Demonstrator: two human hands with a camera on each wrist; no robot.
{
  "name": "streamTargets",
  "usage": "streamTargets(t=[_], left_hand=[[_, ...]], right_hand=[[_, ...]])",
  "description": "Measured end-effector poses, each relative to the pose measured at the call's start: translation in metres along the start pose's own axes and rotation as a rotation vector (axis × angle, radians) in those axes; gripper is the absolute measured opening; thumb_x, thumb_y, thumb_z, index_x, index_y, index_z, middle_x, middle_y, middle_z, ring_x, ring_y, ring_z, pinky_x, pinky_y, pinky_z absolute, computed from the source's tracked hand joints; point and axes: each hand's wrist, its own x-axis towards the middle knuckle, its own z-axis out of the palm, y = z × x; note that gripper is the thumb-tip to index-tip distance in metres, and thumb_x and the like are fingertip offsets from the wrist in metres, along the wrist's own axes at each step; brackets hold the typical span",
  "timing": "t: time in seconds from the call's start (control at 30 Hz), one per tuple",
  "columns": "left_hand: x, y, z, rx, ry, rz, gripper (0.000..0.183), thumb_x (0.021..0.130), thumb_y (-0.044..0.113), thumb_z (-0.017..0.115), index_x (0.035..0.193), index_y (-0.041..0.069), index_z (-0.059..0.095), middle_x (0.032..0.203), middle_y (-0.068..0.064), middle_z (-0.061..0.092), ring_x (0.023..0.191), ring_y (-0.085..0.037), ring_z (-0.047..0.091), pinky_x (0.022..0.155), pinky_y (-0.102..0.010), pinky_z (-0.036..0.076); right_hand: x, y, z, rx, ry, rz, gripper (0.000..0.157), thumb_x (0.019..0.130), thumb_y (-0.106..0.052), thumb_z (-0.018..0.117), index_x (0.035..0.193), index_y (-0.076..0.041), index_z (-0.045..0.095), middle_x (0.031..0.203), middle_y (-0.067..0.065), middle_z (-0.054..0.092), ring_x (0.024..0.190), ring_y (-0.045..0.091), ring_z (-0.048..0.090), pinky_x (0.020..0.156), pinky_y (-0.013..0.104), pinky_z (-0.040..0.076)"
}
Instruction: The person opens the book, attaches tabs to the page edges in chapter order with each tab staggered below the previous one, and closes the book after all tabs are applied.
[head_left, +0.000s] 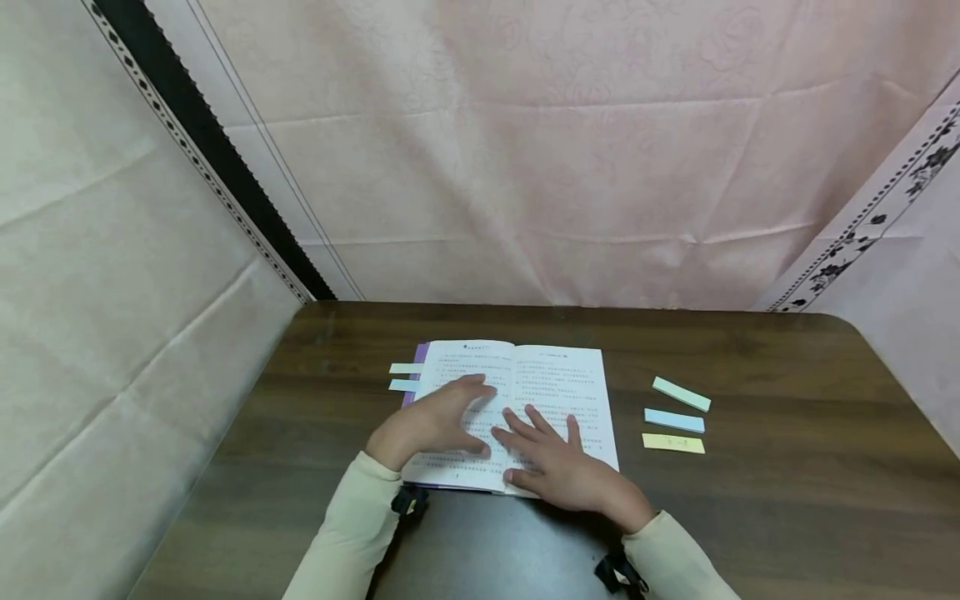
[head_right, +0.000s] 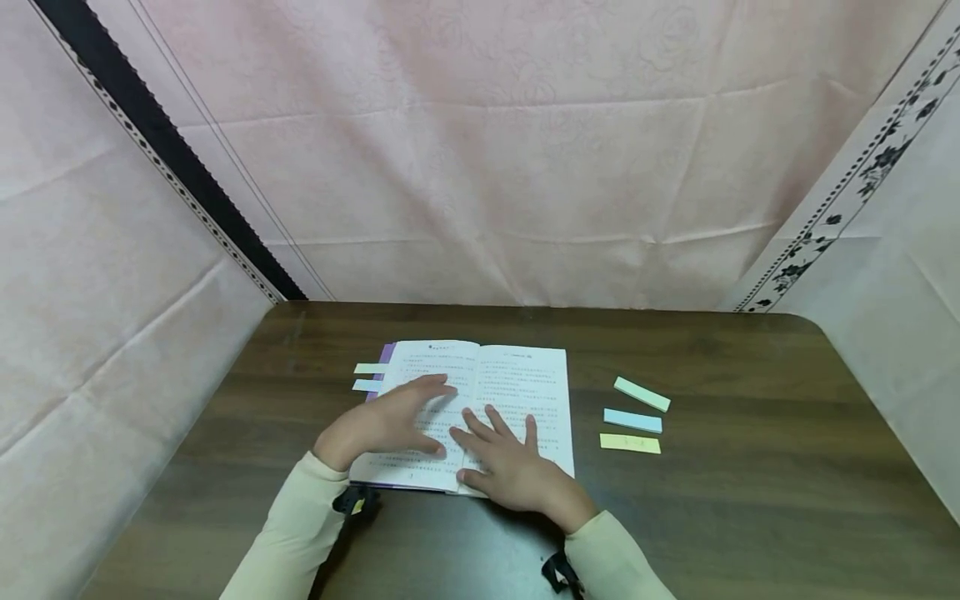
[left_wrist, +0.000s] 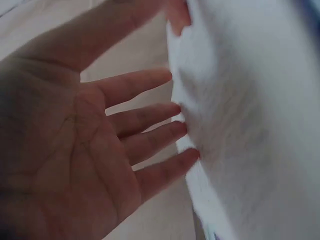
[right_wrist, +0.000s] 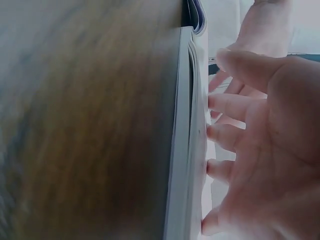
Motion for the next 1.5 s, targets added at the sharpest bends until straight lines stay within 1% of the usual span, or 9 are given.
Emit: streamTargets(t=[0.13, 0.43, 0.6, 0.73, 0.8, 1.03, 1.17, 1.33, 1.5], left_hand=[[0.005, 0.006, 0.011, 0.058, -0.009, 0.011, 0.091, 0.08, 0.032, 0.095, 0.156, 0.01, 0.052, 0.17, -0.013, 0.034, 0.158, -0.031, 0.032, 0.123, -0.05, 0.036], [0.008, 0.011, 0.025, 0.089, -0.002, -0.061, 0.094, 0.087, 0.042, 0.087, 0.162, 0.01, 0.042, 0.172, -0.011, 0.031, 0.158, -0.03, 0.032, 0.122, -0.052, 0.037], [0.012, 0.018, 0.034, 0.136, 0.046, -0.088, 0.097, 0.088, 0.048, 0.084, 0.163, 0.007, 0.038, 0.171, -0.016, 0.031, 0.158, -0.035, 0.03, 0.123, -0.057, 0.033], [0.015, 0.028, 0.039, 0.139, 0.082, -0.1, 0.099, 0.089, 0.051, 0.083, 0.163, 0.003, 0.037, 0.171, -0.02, 0.03, 0.159, -0.038, 0.026, 0.123, -0.064, 0.027], [0.016, 0.031, 0.04, 0.14, 0.091, -0.115, 0.099, 0.088, 0.05, 0.083, 0.163, 0.004, 0.037, 0.171, -0.019, 0.031, 0.159, -0.038, 0.025, 0.123, -0.064, 0.027], [0.016, 0.033, 0.044, 0.144, 0.091, -0.154, 0.099, 0.086, 0.05, 0.085, 0.162, 0.005, 0.039, 0.17, -0.019, 0.032, 0.159, -0.039, 0.027, 0.122, -0.065, 0.027], [0.014, 0.032, 0.045, 0.131, 0.092, -0.156, 0.1, 0.087, 0.05, 0.085, 0.162, 0.005, 0.039, 0.17, -0.019, 0.032, 0.159, -0.04, 0.026, 0.123, -0.066, 0.026], [0.014, 0.03, 0.045, 0.11, 0.105, -0.154, 0.099, 0.087, 0.049, 0.085, 0.162, 0.004, 0.039, 0.17, -0.02, 0.031, 0.159, -0.04, 0.025, 0.123, -0.067, 0.025], [0.013, 0.029, 0.045, 0.096, 0.112, -0.149, 0.099, 0.087, 0.049, 0.085, 0.162, 0.004, 0.038, 0.171, -0.021, 0.029, 0.159, -0.041, 0.024, 0.123, -0.067, 0.023]], right_hand=[[-0.001, 0.008, 0.002, 0.023, -0.004, -0.046, 0.061, 0.109, -0.042, 0.057, 0.164, -0.022, 0.041, 0.176, 0.005, 0.022, 0.164, 0.035, 0.004, 0.113, 0.082, -0.011], [-0.007, 0.027, 0.0, 0.125, -0.038, -0.125, 0.067, 0.109, -0.053, 0.051, 0.165, -0.021, 0.038, 0.176, 0.007, 0.021, 0.164, 0.033, 0.003, 0.116, 0.078, -0.012], [-0.013, 0.019, -0.021, 0.098, -0.047, -0.044, 0.069, 0.109, -0.042, 0.056, 0.163, -0.004, 0.036, 0.174, 0.019, 0.021, 0.162, 0.041, 0.012, 0.124, 0.071, 0.006], [-0.013, 0.023, -0.039, 0.053, 0.062, 0.078, 0.064, 0.107, -0.032, 0.062, 0.158, 0.002, 0.043, 0.169, 0.028, 0.027, 0.157, 0.048, 0.023, 0.121, 0.069, 0.026], [-0.011, 0.03, -0.046, 0.028, 0.108, 0.141, 0.063, 0.106, -0.03, 0.065, 0.156, 0.003, 0.045, 0.166, 0.031, 0.031, 0.154, 0.052, 0.027, 0.118, 0.07, 0.03], [0.008, 0.062, -0.066, -0.036, 0.125, 0.272, 0.075, 0.101, -0.026, 0.073, 0.158, 0.007, 0.038, 0.166, 0.033, 0.026, 0.153, 0.055, 0.021, 0.118, 0.07, 0.03], [0.026, 0.073, -0.075, -0.096, 0.129, 0.291, 0.085, 0.096, -0.028, 0.08, 0.159, 0.008, 0.035, 0.167, 0.032, 0.026, 0.154, 0.053, 0.02, 0.118, 0.069, 0.031], [0.042, 0.078, -0.086, -0.199, 0.141, 0.305, 0.101, 0.086, -0.035, 0.09, 0.16, 0.007, 0.036, 0.161, 0.031, 0.032, 0.146, 0.051, 0.03, 0.115, 0.069, 0.035], [0.045, 0.083, -0.09, -0.197, 0.131, 0.324, 0.105, 0.085, -0.04, 0.09, 0.163, 0.001, 0.033, 0.164, 0.029, 0.027, 0.148, 0.051, 0.026, 0.117, 0.071, 0.028]])
